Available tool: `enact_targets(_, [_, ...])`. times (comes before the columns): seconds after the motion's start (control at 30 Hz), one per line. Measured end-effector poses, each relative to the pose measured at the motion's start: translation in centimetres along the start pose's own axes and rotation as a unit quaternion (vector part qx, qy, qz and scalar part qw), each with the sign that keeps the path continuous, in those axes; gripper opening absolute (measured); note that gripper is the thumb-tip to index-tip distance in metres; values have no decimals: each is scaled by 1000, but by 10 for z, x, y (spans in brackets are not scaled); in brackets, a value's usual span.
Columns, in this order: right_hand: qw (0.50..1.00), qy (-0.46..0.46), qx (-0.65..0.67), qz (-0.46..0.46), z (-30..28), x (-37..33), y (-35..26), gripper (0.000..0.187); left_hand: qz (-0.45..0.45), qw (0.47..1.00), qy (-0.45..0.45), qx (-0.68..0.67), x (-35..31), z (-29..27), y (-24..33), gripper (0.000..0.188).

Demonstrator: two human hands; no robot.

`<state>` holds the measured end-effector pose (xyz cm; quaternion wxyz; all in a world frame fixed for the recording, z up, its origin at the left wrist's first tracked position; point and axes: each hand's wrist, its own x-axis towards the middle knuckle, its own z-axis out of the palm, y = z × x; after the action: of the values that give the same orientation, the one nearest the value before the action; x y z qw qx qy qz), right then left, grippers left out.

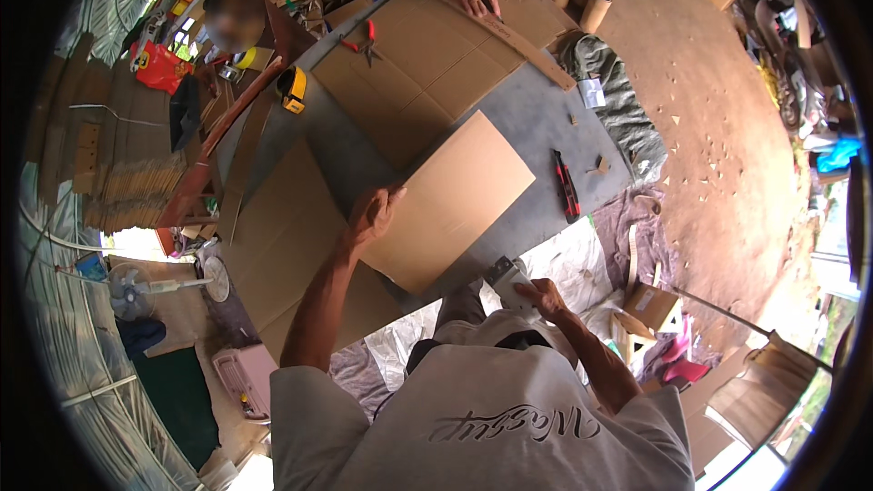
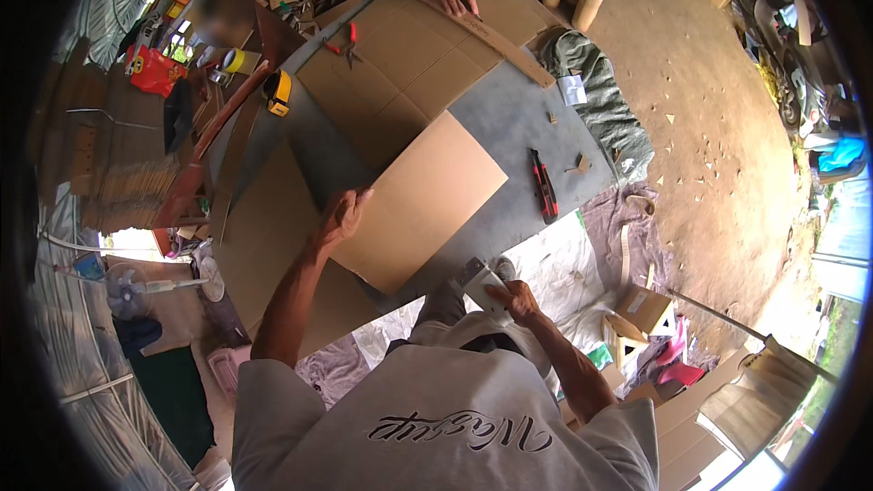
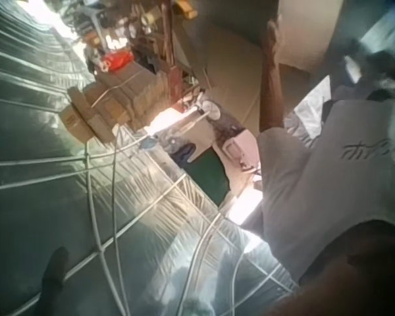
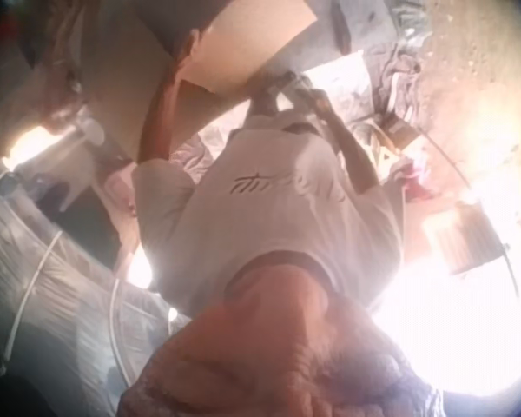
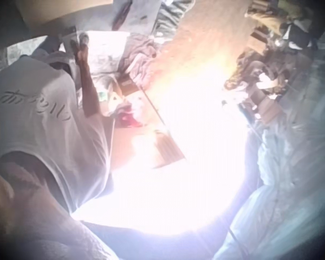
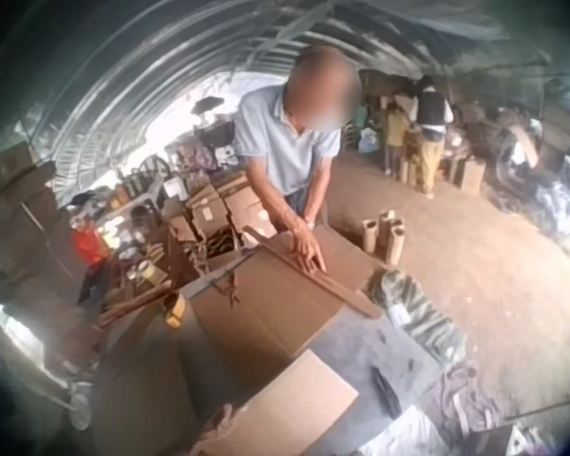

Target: The person cuts a large cardboard sheet with a utility knife, folds the pieces into a box shape, and secures the seams with packing tape. Another person works nearby on a separate cardboard box.

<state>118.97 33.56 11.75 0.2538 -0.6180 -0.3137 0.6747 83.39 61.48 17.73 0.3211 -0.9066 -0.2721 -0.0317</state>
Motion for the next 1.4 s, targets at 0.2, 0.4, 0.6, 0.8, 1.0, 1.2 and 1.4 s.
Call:
enact_targets(0.2, [996,7,-93,-18,14,50,-13,49,-218,835,-86,-498,4,37,-33,47])
enact_targets(0.4, [971,-8,-110,-212,57,143,-57,39,-75,982,-2,-174,-28,135,-71,30])
enact_targets(0.6, [984,-12,-98,-150,52,93,-107,53,-79,926,-225,-292,0,140,-13,35])
enact_targets(0.8, [996,-3,-72,-59,38,58,-83,46,-237,583,-90,-772,-10,108,101,46])
enact_targets(1.0, [975,-25,-136,-172,36,80,-67,29,-157,804,-123,-560,-16,53,97,47])
enact_targets(1.2, [991,-4,-16,-134,39,63,-73,54,-274,815,-70,-506,48,-59,76,29])
enact_targets(1.4, [984,3,-70,-166,25,33,-27,54,-262,800,-109,-529,63,-55,48,26])
